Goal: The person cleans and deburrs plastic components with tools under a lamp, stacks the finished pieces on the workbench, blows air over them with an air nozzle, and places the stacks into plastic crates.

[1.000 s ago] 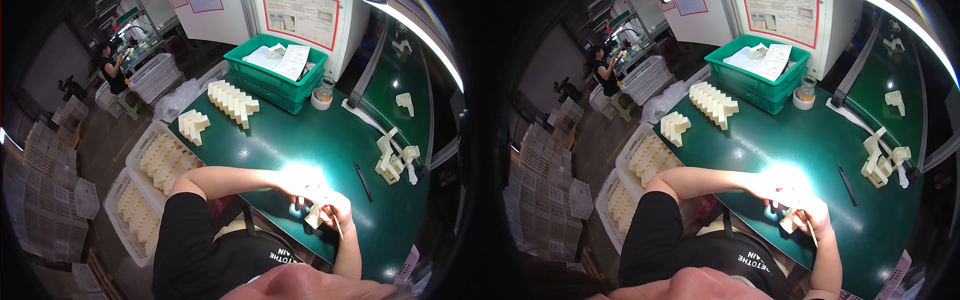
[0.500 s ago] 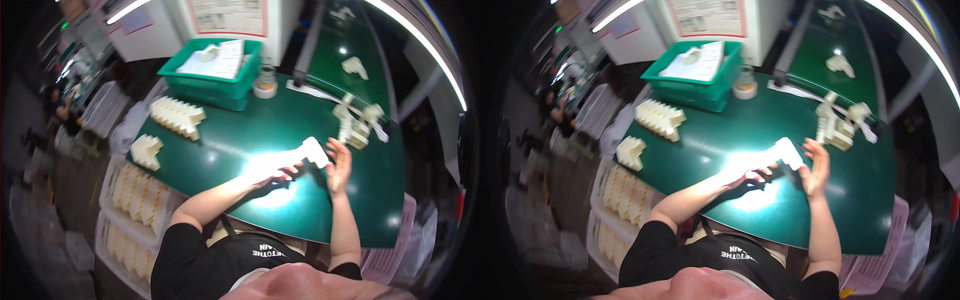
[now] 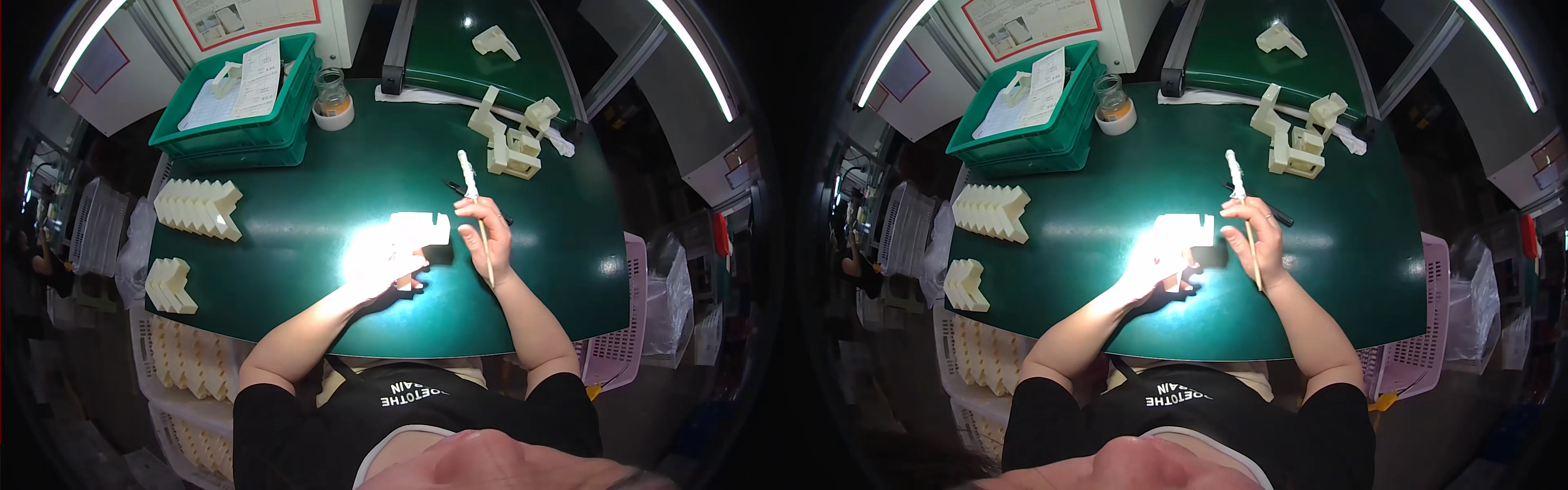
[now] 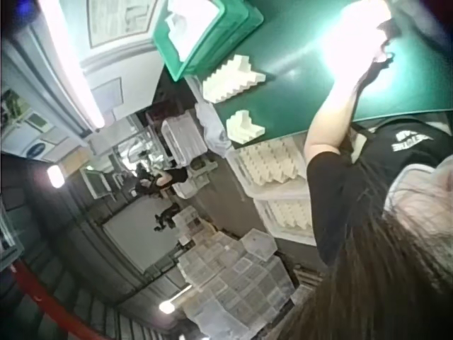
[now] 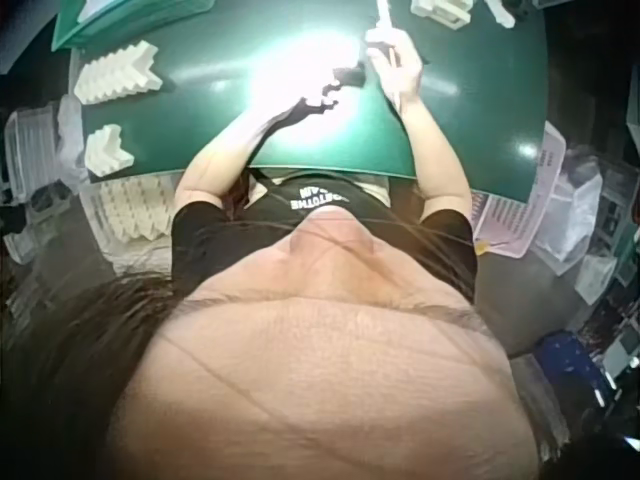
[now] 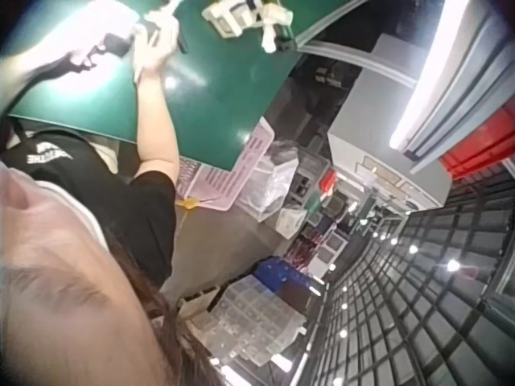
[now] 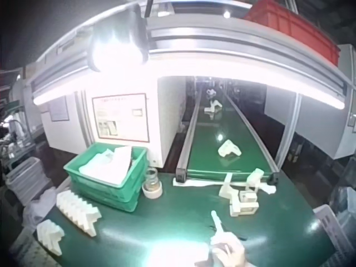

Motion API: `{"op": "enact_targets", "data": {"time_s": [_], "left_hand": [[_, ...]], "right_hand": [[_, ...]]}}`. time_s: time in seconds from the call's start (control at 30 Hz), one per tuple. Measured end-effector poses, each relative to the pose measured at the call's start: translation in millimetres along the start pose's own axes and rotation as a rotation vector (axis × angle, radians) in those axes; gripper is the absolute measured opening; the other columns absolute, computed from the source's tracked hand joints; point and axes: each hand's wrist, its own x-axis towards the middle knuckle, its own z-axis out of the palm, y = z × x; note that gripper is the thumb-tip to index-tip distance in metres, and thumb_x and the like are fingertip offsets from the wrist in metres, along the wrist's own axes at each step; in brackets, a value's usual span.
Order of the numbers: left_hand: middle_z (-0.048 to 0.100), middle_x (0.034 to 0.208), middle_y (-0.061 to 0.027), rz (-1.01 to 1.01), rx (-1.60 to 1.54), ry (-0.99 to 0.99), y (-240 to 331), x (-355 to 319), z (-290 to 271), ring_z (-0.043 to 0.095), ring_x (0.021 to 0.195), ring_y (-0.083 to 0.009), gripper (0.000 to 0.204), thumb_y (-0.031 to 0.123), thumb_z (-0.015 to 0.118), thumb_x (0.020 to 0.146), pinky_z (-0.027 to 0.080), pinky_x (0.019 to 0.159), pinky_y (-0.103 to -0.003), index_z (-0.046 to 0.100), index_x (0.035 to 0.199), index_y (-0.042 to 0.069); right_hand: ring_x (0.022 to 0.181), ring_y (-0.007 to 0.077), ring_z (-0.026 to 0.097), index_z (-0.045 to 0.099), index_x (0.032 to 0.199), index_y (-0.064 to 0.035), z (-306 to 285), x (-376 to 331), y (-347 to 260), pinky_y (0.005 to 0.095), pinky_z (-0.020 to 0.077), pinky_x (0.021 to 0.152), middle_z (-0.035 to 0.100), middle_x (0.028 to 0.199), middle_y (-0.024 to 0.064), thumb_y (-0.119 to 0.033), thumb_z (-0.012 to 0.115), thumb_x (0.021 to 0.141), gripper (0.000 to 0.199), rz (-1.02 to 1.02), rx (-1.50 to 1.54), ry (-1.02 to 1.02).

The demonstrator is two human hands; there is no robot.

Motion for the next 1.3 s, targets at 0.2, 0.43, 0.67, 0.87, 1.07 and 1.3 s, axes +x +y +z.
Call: {"op": "enact_targets", "data": {"time_s": [0.2,0.43,0.67,0.87,1.07,1.3], "left_hand": [[0.064,0.096,-0.0084,0.075,0.523,0.112,-11.9,4.4,-26.3,0.065,0.076,-0.0145,0.035,0.024,0.072,0.084,0.055,0.062,-0.028,0.063,0.111,0.005],[0.062,0.113,-0.0144,0.649,1.343,0.531,-15.7,5.6,-15.9,0.060,0.092,-0.0278,0.038,0.024,0.064,0.080,0.049,0.076,-0.037,0.062,0.113,0.005],[0.067,0.093,-0.0051,0.367,1.259,0.495,1.9,-14.1,5.3,0.063,0.070,-0.0221,0.044,0.030,0.068,0.075,0.051,0.064,-0.033,0.064,0.118,0.020],[0.066,0.077,-0.0067,0.572,1.337,0.389,27.8,-21.0,14.6,0.063,0.064,-0.0238,0.030,0.029,0.064,0.076,0.051,0.059,-0.033,0.069,0.102,0.015],[0.066,0.098,-0.0102,0.469,1.432,0.394,6.4,-6.9,-3.9,0.062,0.066,-0.0257,0.042,0.025,0.061,0.077,0.051,0.064,-0.035,0.066,0.118,0.017],[0.064,0.106,-0.0102,0.440,1.191,0.264,-21.1,11.9,-30.5,0.058,0.089,-0.0245,0.047,0.015,0.064,0.077,0.043,0.085,-0.034,0.059,0.124,0.011]], "right_hand": [[0.072,0.0232,0.056,0.062,0.075,-0.0031,12.9,-2.8,-16.2,0.0336,0.0458,0.067,0.058,0.075,0.0110,-0.026,0.054,0.097,0.033,-0.273,-0.013,-0.034],[0.058,0.0218,0.051,0.051,0.061,-0.0057,26.1,-18.7,-33.2,0.0331,0.0401,0.055,0.054,0.061,0.0086,-0.010,0.047,0.088,0.028,-0.141,0.126,-0.143],[0.066,0.0260,0.050,0.052,0.068,-0.0039,25.9,-16.3,-33.2,0.0354,0.0396,0.062,0.051,0.066,0.0101,-0.021,0.049,0.094,0.032,-0.288,0.014,-0.064],[0.062,0.0239,0.054,0.055,0.065,-0.0040,38.7,-22.3,-39.5,0.0342,0.0469,0.064,0.057,0.064,0.0079,-0.008,0.050,0.090,0.025,-0.121,0.208,-0.228],[0.062,0.0129,0.042,0.051,0.076,-0.0035,40.3,-25.6,-19.7,0.0285,0.0347,0.057,0.047,0.071,0.0036,-0.017,0.043,0.096,0.026,0.062,0.268,-0.039],[0.059,0.0219,0.055,0.056,0.067,-0.0033,35.9,-19.1,-35.2,0.0312,0.0434,0.055,0.057,0.067,0.0091,-0.005,0.052,0.086,0.019,-0.107,0.167,-0.158]]}}
